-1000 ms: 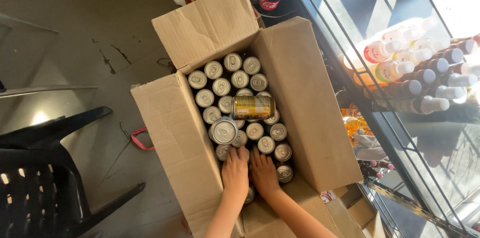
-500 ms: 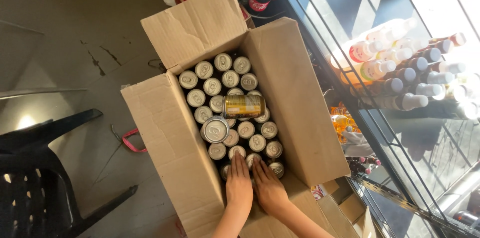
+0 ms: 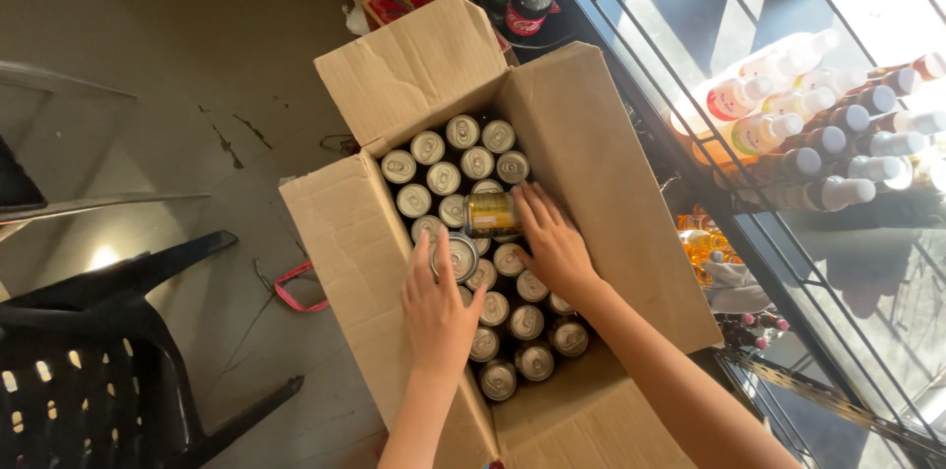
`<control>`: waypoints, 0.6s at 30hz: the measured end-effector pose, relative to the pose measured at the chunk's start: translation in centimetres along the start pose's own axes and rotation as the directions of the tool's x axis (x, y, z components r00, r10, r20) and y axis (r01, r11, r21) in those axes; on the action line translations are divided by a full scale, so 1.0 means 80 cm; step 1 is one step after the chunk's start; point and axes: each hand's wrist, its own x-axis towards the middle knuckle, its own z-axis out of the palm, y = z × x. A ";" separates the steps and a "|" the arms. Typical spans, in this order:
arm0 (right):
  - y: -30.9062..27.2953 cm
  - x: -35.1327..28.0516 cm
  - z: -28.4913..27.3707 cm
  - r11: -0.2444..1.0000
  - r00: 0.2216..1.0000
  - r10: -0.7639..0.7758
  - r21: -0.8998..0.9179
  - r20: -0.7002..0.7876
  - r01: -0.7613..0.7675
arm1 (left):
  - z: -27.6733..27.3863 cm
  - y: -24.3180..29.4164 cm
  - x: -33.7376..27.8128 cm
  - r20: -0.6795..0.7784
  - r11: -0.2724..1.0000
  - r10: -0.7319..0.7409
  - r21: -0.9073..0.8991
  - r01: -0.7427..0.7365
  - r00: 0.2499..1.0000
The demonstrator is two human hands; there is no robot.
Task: The person arranges cans inside a cardboard box, then retrieves water bottles from a refrigerated display and places them into the same box. Finally, the person closes the flaps of the box.
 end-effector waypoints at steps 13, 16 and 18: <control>0.020 -0.061 0.040 0.630 0.766 0.547 0.436 0.339 -0.643 | 0.030 -0.064 0.011 0.109 0.994 0.104 0.012 -0.106 0.989; 0.019 -0.101 0.006 0.298 0.570 0.586 0.502 0.575 -0.812 | 0.017 -0.054 -0.009 0.186 0.981 0.158 -0.143 -0.133 0.970; -0.003 -0.112 -0.035 0.584 0.663 0.575 0.327 0.479 -0.743 | -0.010 -0.030 -0.024 0.355 0.972 0.219 -0.160 -0.172 0.909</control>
